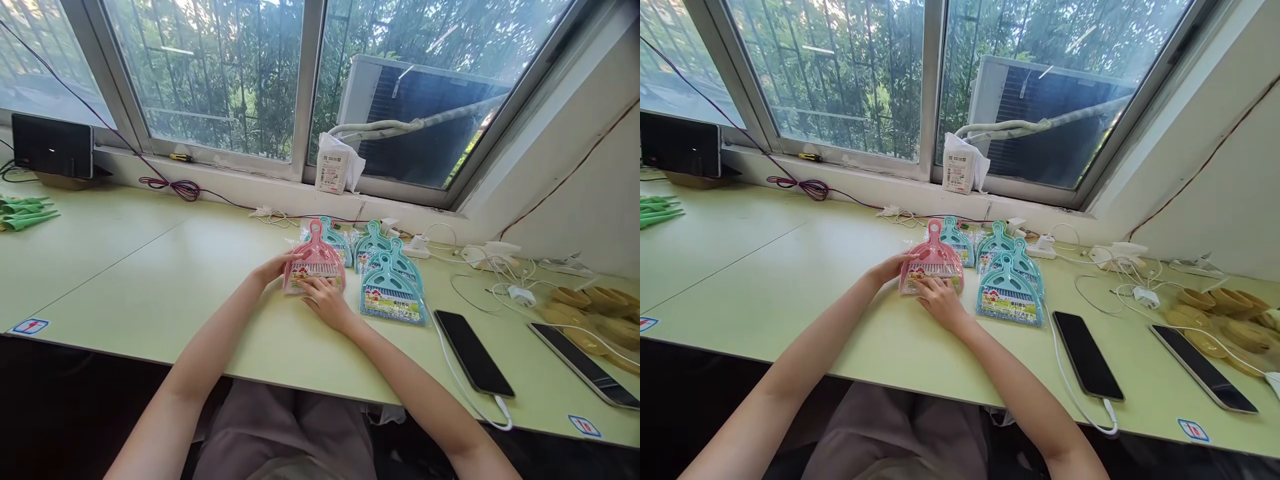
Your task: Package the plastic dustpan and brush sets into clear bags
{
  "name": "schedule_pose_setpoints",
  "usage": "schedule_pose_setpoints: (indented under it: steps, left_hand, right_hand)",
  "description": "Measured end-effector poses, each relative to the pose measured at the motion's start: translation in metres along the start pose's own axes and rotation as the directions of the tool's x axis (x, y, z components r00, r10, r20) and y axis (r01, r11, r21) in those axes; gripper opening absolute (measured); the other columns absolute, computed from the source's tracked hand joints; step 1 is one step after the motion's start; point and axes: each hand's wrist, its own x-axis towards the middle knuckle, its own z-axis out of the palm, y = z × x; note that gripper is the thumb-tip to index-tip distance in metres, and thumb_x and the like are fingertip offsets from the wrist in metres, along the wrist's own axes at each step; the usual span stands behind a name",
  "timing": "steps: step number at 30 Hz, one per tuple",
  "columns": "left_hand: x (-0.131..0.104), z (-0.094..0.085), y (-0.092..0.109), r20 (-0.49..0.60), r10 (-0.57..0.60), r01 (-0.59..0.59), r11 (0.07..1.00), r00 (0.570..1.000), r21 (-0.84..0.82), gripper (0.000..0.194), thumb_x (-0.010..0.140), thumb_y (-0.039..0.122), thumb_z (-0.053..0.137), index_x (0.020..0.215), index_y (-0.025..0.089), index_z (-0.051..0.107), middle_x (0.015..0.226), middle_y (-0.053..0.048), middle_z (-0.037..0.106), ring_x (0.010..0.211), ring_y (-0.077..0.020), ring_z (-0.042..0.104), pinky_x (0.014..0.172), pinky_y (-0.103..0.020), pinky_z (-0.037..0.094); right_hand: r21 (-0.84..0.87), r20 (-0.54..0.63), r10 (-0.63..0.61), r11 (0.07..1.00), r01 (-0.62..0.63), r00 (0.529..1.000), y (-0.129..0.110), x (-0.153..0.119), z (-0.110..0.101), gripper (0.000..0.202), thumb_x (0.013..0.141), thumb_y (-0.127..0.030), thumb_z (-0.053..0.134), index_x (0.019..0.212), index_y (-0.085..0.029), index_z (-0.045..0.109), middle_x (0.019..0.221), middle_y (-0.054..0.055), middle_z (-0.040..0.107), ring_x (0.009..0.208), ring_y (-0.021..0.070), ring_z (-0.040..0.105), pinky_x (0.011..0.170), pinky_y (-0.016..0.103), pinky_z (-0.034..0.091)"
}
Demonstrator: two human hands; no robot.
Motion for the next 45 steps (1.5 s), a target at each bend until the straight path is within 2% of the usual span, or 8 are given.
schedule_pose_setpoints:
  steps: [9, 14, 19, 25, 32, 38, 41, 45]
  left_hand:
    - [0.003, 0.02, -0.007, -0.01, -0.04, 0.039, 0.994, 0.999, -0.097, 0.059, 0.076, 0.03, 0.067, 0.133, 0.019, 0.056, 0.116, -0.008, 0.071, 0.106, -0.0258, 0.066, 0.092, -0.034, 0.05]
    - [0.002, 0.023, -0.012, 0.031, -0.063, 0.066, 0.991, 0.998, -0.117, 0.061, 0.077, 0.033, 0.068, 0.134, 0.017, 0.055, 0.115, -0.011, 0.071, 0.102, -0.0262, 0.068, 0.088, -0.035, 0.052]
    - [0.004, 0.023, -0.016, 0.06, -0.039, 0.048, 0.987, 0.997, -0.151, 0.062, 0.077, 0.029, 0.07, 0.136, 0.017, 0.053, 0.115, -0.012, 0.071, 0.096, -0.0243, 0.069, 0.086, -0.033, 0.052]
    - [0.005, 0.024, -0.016, 0.054, 0.006, 0.003, 0.986, 0.999, -0.165, 0.057, 0.076, 0.024, 0.071, 0.132, 0.018, 0.058, 0.111, -0.01, 0.073, 0.09, -0.022, 0.07, 0.081, -0.03, 0.052]
    - [0.006, 0.023, -0.02, 0.012, -0.071, 0.072, 0.988, 0.997, -0.134, 0.051, 0.072, 0.025, 0.071, 0.121, 0.013, 0.065, 0.109, -0.015, 0.072, 0.089, -0.026, 0.07, 0.074, -0.033, 0.054]
    - [0.009, 0.022, -0.021, -0.069, -0.025, 0.007, 0.969, 0.997, -0.248, 0.042, 0.071, 0.021, 0.069, 0.113, 0.012, 0.067, 0.098, -0.014, 0.074, 0.077, -0.0239, 0.071, 0.074, -0.034, 0.055]
    - [0.012, 0.018, -0.021, -0.168, 0.005, -0.063, 0.939, 0.986, -0.339, 0.042, 0.072, 0.022, 0.068, 0.113, 0.014, 0.066, 0.096, -0.012, 0.075, 0.08, -0.0253, 0.071, 0.08, -0.038, 0.055]
    - [0.018, 0.009, -0.024, -0.325, 0.067, -0.201, 0.894, 0.943, -0.399, 0.044, 0.072, 0.021, 0.067, 0.115, 0.014, 0.065, 0.091, -0.01, 0.074, 0.082, -0.0274, 0.071, 0.089, -0.045, 0.053]
  right_hand:
    - [-0.002, -0.03, 0.004, 1.0, -0.004, 1.0, 0.0, 0.0, -0.004, 0.042, 0.097, -0.026, 0.049, 0.138, -0.022, 0.05, 0.13, 0.011, 0.06, 0.117, 0.025, 0.053, 0.095, 0.04, 0.039]
    - [-0.02, -0.05, -0.034, 0.999, 0.033, 0.998, 0.0, 0.001, -0.003, 0.03, 0.096, -0.019, 0.049, 0.124, -0.023, 0.06, 0.129, 0.009, 0.061, 0.12, 0.0239, 0.051, 0.096, 0.039, 0.038]
    - [-0.03, -0.108, -0.058, 0.998, 0.055, 0.992, 0.001, 0.001, 0.002, 0.025, 0.095, -0.015, 0.05, 0.115, -0.023, 0.061, 0.123, 0.006, 0.065, 0.117, 0.0217, 0.054, 0.106, 0.043, 0.028]
    - [-0.034, -0.181, -0.103, 0.995, 0.098, 0.978, 0.001, 0.001, 0.004, 0.022, 0.097, -0.016, 0.047, 0.108, -0.025, 0.063, 0.104, 0.002, 0.072, 0.107, 0.0193, 0.059, 0.111, 0.044, 0.02]
    - [-0.086, -0.263, -0.144, 0.988, 0.126, 0.954, 0.001, 0.0, 0.003, 0.022, 0.097, -0.016, 0.048, 0.1, -0.026, 0.068, 0.094, -0.001, 0.074, 0.096, 0.0169, 0.061, 0.112, 0.043, 0.017]
    - [-0.109, -0.279, -0.173, 0.983, 0.148, 0.945, 0.002, -0.001, 0.004, 0.022, 0.096, -0.015, 0.05, 0.094, -0.027, 0.069, 0.088, -0.002, 0.074, 0.094, 0.0158, 0.06, 0.11, 0.04, 0.019]
    - [-0.125, -0.285, -0.177, 0.981, 0.146, 0.942, 0.002, -0.001, 0.004, 0.022, 0.096, -0.015, 0.051, 0.094, -0.028, 0.07, 0.085, -0.002, 0.073, 0.092, 0.0159, 0.06, 0.109, 0.039, 0.02]
    - [-0.133, -0.32, -0.181, 0.98, 0.145, 0.93, 0.002, 0.001, 0.002, 0.021, 0.095, -0.014, 0.052, 0.095, -0.026, 0.069, 0.081, -0.002, 0.071, 0.088, 0.015, 0.059, 0.108, 0.037, 0.022]
